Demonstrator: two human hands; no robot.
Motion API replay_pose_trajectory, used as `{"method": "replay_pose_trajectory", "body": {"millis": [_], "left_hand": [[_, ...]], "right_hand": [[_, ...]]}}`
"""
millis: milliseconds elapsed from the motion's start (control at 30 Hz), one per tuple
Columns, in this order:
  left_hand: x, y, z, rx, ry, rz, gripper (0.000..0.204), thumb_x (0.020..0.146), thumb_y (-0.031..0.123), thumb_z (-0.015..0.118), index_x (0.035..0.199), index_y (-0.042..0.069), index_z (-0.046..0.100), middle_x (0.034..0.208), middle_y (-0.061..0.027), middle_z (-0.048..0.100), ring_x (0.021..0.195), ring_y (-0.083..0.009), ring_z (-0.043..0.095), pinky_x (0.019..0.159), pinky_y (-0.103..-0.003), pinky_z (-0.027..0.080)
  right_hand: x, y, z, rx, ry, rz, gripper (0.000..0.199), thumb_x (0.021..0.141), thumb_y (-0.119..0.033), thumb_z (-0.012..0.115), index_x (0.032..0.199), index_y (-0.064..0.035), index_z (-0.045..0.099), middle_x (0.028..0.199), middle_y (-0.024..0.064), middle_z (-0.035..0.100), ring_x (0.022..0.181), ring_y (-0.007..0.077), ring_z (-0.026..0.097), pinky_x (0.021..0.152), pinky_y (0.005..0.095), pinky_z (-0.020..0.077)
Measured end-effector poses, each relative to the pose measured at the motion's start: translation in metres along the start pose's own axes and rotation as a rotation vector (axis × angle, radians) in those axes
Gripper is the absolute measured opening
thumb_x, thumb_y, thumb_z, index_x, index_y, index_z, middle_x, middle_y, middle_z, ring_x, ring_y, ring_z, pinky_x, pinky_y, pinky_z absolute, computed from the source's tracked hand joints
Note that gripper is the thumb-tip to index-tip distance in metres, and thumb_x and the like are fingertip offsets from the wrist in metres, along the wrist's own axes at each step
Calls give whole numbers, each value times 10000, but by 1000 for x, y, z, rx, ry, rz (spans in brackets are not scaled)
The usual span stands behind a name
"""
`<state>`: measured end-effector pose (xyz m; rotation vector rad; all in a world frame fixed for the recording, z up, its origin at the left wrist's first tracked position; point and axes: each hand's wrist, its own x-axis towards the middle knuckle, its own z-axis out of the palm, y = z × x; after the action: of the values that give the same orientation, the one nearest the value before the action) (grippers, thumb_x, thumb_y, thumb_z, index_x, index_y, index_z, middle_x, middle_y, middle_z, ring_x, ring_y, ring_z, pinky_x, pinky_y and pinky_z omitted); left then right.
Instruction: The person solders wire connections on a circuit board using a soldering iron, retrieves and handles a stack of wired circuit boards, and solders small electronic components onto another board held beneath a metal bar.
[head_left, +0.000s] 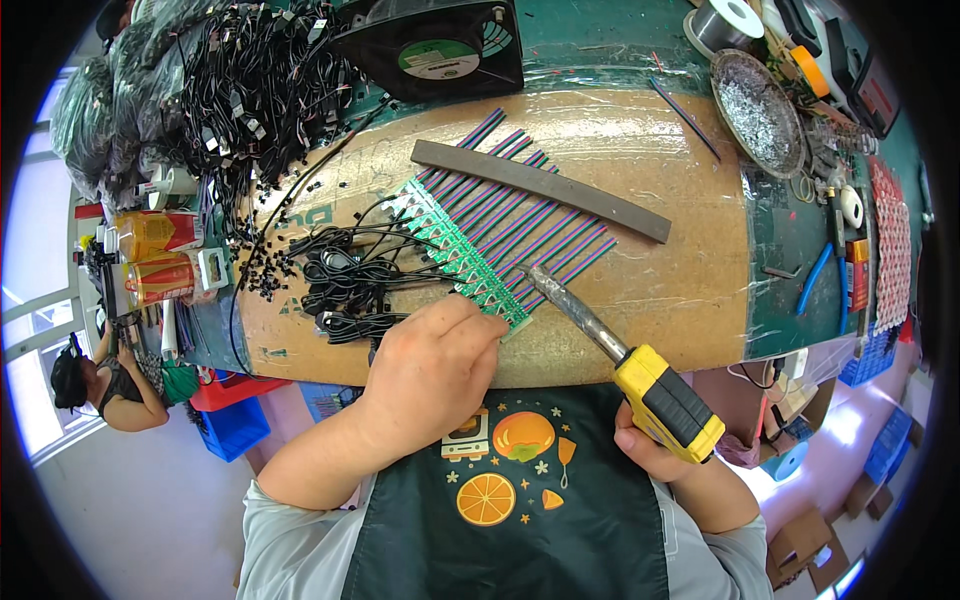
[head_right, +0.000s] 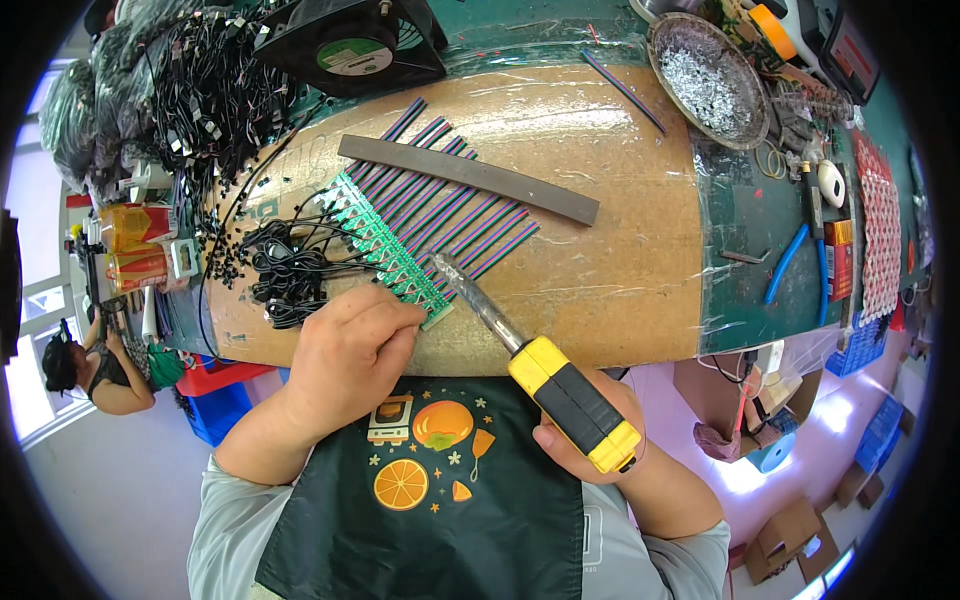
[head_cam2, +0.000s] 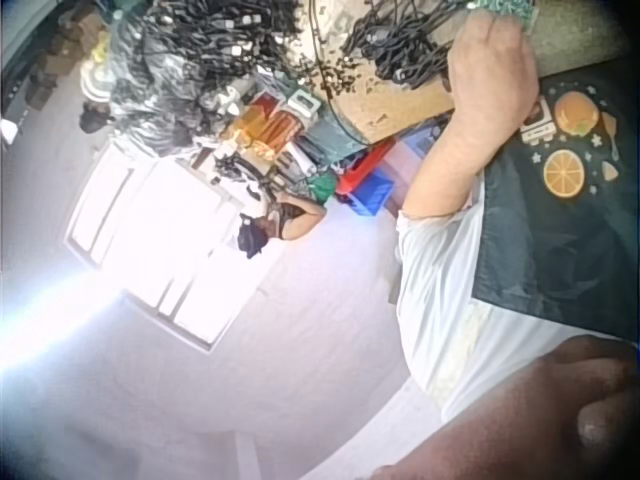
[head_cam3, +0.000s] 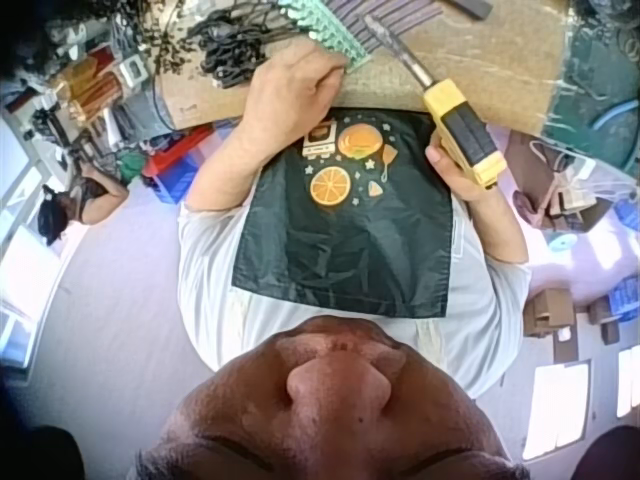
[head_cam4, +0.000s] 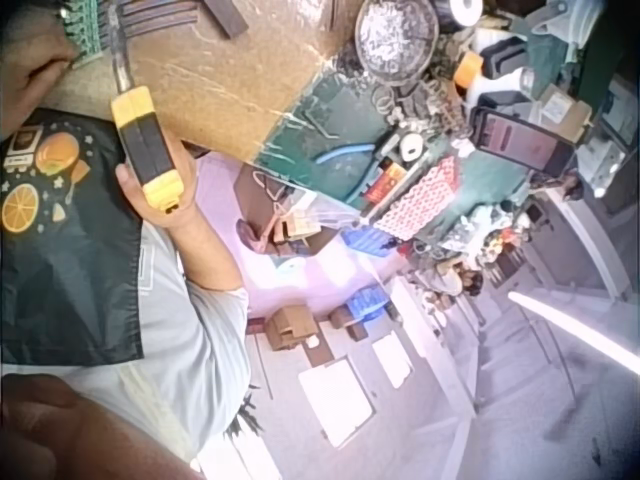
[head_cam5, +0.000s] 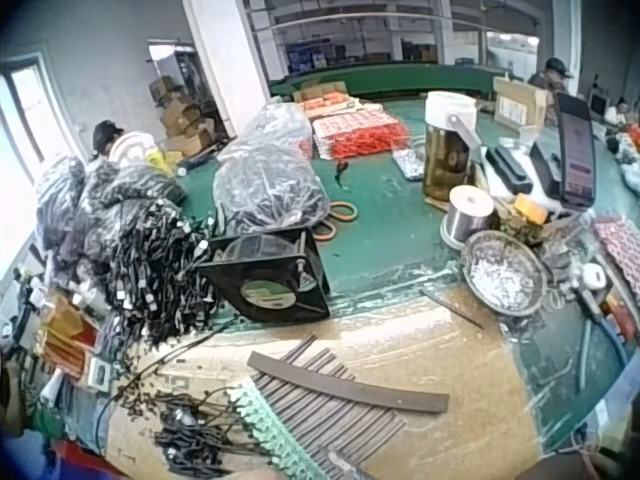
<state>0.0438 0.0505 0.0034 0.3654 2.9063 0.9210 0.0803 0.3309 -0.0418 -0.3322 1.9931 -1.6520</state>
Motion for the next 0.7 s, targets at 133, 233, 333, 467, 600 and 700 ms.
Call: {"method": "replay_pose_trajectory", "body": {"millis": [133,233,333,467,600,700], "left_hand": [[0,0,0,-6,-6,-10,130,756,7,676,878,51,683,786,-92,614,711,-273,628,619,-354,516],[1,0,0,-14,-1,-11,126,757,7,677,876,49,685,785,-92,615,707,-271,627,618,-353,516],[2,1,0,-16,10,-2,121,759,5,677,873,45,685,784,-93,617,704,-270,628,617,-351,516],[2,0,0,-16,3,-11,119,757,3,679,870,39,686,779,-96,620,698,-270,630,614,-349,516],[2,0,0,-13,2,-9,120,754,-3,677,868,35,686,773,-97,618,692,-270,627,609,-349,514],[2,0,1,-20,3,-12,122,751,-8,676,865,35,685,770,-96,617,690,-270,626,607,-349,513]], "right_hand": [[-3,6,-7,-47,-83,-69,235,763,-220,723,916,-72,623,805,92,617,681,304,618,602,368,492],[-6,13,-11,-72,-132,-137,377,738,-264,744,1025,-46,632,862,114,655,726,328,641,630,377,513],[-7,13,-8,115,-84,-124,265,781,-226,703,669,-85,508,591,39,488,519,205,496,506,322,404],[-8,21,-7,11,9,-279,252,773,-234,684,653,-98,509,594,45,505,516,234,503,496,339,399],[-17,31,-16,-117,-79,-275,394,742,-219,756,1041,-9,610,842,116,669,688,297,666,620,349,527],[-16,32,-14,-73,-54,-273,381,740,-208,758,1023,-2,607,825,116,661,669,284,662,602,339,520]]}}
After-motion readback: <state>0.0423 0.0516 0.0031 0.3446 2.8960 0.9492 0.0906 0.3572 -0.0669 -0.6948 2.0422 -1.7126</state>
